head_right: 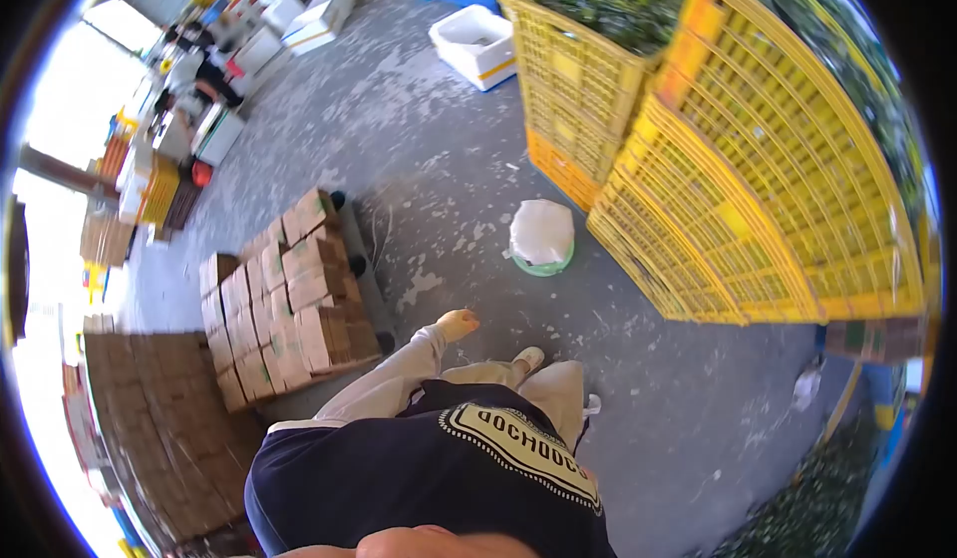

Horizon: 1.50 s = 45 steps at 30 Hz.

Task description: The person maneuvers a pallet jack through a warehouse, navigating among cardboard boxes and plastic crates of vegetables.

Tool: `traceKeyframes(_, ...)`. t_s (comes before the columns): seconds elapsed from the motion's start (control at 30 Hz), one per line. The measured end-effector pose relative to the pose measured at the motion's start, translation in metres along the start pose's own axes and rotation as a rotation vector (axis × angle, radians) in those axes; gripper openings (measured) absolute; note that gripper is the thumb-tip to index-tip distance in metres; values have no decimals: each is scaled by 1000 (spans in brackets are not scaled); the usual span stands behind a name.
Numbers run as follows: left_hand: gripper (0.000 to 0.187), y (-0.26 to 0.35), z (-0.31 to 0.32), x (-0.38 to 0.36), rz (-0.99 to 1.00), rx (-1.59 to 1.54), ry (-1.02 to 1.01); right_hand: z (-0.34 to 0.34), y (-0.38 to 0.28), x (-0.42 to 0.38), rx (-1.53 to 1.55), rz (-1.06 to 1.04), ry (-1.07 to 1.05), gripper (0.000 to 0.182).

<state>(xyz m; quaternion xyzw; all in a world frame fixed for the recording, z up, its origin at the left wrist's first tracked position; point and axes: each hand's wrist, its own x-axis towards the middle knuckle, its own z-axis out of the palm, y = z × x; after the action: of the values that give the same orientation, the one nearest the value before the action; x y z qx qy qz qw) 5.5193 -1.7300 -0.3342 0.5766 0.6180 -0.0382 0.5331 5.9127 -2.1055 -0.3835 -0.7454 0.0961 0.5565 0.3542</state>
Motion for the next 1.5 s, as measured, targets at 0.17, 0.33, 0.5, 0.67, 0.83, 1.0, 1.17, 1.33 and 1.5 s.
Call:
traceKeyframes(0.17, 42, -146, 72, 58, 113, 414, -89, 23, -174, 58, -279, -74, -118, 28)
traceKeyframes(0.33, 41, -112, 84, 16, -633, 1, -81, 37, -303, 121, -539, -67, -206, 29)
traceKeyframes(0.5, 44, -72, 116, 18, -655, -126, 106, 68, -425, 158, -747, -98, -279, 29)
traceKeyframes(0.67, 44, 1, 157, 7, -624, -364, 130, 155, -527, 170, -740, -300, -384, 30)
traceKeyframes(0.83, 53, 47, 153, 41, -548, -503, -53, 222, -549, 180, -798, -418, -456, 33)
traceKeyframes(1.0, 44, 56, 76, 78, -571, -716, 210, 253, -544, 217, -974, -253, -516, 33)
traceKeyframes(1.17, 36, 16, -3, 108, -586, -929, 465, 335, -561, 205, -1163, -155, -365, 26)
traceKeyframes(1.33, 38, -47, -96, 119, -670, -1038, 395, 452, -578, 202, -1148, -192, -271, 28)
traceKeyframes(1.5, 34, -94, -202, 118, -599, -1140, 594, 580, -588, 157, -1093, -306, -355, 25)
